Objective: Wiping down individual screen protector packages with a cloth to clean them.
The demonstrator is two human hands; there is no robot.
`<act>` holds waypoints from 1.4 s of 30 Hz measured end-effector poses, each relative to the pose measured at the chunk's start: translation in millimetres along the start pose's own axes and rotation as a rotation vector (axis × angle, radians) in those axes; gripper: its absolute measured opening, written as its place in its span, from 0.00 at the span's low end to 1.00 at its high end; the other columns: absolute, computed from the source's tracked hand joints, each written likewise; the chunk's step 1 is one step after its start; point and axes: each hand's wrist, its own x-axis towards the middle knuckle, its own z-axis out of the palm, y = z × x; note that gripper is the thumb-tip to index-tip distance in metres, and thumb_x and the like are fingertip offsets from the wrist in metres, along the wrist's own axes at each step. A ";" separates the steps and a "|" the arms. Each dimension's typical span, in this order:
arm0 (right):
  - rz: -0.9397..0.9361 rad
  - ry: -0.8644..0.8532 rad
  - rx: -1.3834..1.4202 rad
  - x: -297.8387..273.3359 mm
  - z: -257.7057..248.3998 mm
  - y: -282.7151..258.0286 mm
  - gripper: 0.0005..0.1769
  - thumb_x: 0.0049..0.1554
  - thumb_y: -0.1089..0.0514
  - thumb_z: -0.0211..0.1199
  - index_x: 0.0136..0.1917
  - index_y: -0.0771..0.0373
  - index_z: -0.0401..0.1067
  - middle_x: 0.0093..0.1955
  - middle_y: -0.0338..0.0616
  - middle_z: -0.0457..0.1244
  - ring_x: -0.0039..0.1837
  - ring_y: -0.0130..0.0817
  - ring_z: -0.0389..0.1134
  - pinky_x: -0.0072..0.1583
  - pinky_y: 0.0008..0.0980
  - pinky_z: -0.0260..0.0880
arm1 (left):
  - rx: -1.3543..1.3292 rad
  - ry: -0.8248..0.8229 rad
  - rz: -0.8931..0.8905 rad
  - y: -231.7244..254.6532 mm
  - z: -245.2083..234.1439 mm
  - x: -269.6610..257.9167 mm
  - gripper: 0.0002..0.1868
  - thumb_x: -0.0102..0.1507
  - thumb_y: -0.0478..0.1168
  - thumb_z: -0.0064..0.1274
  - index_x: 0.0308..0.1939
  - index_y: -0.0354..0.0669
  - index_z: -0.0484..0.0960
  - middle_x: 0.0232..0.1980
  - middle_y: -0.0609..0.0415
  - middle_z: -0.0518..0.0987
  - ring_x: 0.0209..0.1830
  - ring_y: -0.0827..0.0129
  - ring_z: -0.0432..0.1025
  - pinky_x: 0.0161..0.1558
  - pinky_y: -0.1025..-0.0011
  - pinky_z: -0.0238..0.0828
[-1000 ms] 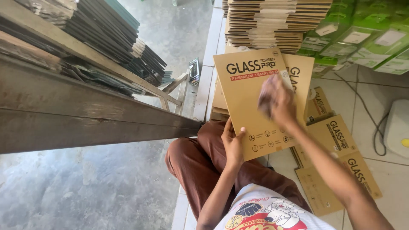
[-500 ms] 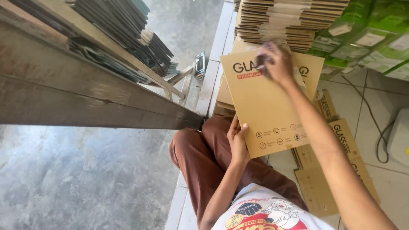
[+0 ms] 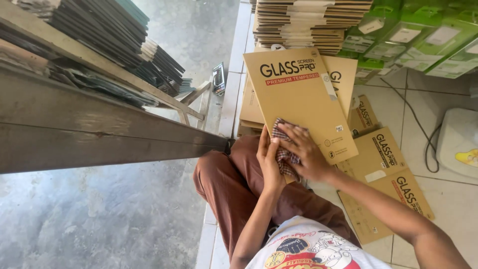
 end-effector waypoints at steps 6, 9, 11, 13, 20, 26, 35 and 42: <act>0.432 0.102 0.017 -44.6 2.8 116.4 0.33 0.62 0.69 0.53 0.78 0.48 0.61 0.84 0.41 0.50 0.82 0.49 0.50 0.78 0.52 0.53 | 0.152 -0.066 0.107 -16.8 0.0 -4.1 0.38 0.64 0.27 0.48 0.78 0.37 0.54 0.78 0.45 0.62 0.76 0.63 0.61 0.69 0.68 0.61; 0.499 0.196 -0.058 -85.8 13.0 92.3 0.31 0.63 0.63 0.56 0.78 0.50 0.61 0.85 0.45 0.47 0.82 0.49 0.49 0.79 0.52 0.48 | 0.138 -0.004 -0.050 -0.2 12.9 -3.3 0.37 0.65 0.33 0.47 0.78 0.42 0.54 0.76 0.43 0.63 0.73 0.60 0.63 0.67 0.64 0.62; 0.537 0.182 -0.001 -89.5 13.2 43.4 0.29 0.64 0.60 0.56 0.78 0.45 0.61 0.85 0.44 0.46 0.82 0.45 0.51 0.82 0.48 0.49 | 0.111 0.082 -0.191 0.0 12.3 -6.7 0.36 0.65 0.37 0.45 0.78 0.45 0.56 0.74 0.43 0.65 0.70 0.57 0.65 0.65 0.61 0.64; 0.242 0.054 -0.014 -57.4 -0.9 -22.7 0.36 0.56 0.56 0.61 0.76 0.45 0.59 0.83 0.48 0.46 0.83 0.51 0.45 0.79 0.53 0.41 | -0.142 -0.090 -0.102 -7.5 3.2 -4.8 0.34 0.73 0.48 0.42 0.81 0.42 0.55 0.77 0.45 0.63 0.74 0.60 0.63 0.71 0.64 0.60; -0.164 -0.231 -0.131 118.1 23.4 80.7 0.43 0.54 0.51 0.66 0.79 0.41 0.55 0.84 0.47 0.44 0.83 0.52 0.42 0.76 0.66 0.40 | 0.236 0.060 -0.123 -0.5 -6.0 -3.0 0.39 0.66 0.35 0.50 0.79 0.48 0.53 0.75 0.47 0.65 0.69 0.61 0.64 0.64 0.63 0.64; 0.111 0.070 -0.013 142.4 18.7 212.0 0.27 0.65 0.60 0.57 0.76 0.50 0.65 0.80 0.48 0.55 0.79 0.51 0.55 0.75 0.53 0.57 | 0.127 -0.056 -0.095 -9.9 -4.9 -12.5 0.41 0.68 0.32 0.47 0.83 0.48 0.47 0.80 0.52 0.61 0.73 0.69 0.63 0.68 0.71 0.62; -0.327 0.018 0.065 168.0 15.3 32.2 0.39 0.47 0.60 0.73 0.72 0.56 0.67 0.76 0.51 0.55 0.78 0.51 0.51 0.75 0.61 0.47 | 0.433 -0.006 -0.007 -3.1 6.9 -11.2 0.42 0.64 0.25 0.48 0.81 0.43 0.50 0.76 0.49 0.65 0.69 0.68 0.67 0.64 0.73 0.65; 0.176 0.230 -0.058 131.7 27.7 190.7 0.31 0.62 0.69 0.60 0.77 0.56 0.66 0.81 0.44 0.57 0.78 0.45 0.58 0.79 0.47 0.58 | 0.374 -0.031 0.012 4.4 11.0 -9.5 0.43 0.64 0.25 0.48 0.81 0.43 0.49 0.75 0.49 0.67 0.67 0.68 0.68 0.64 0.73 0.65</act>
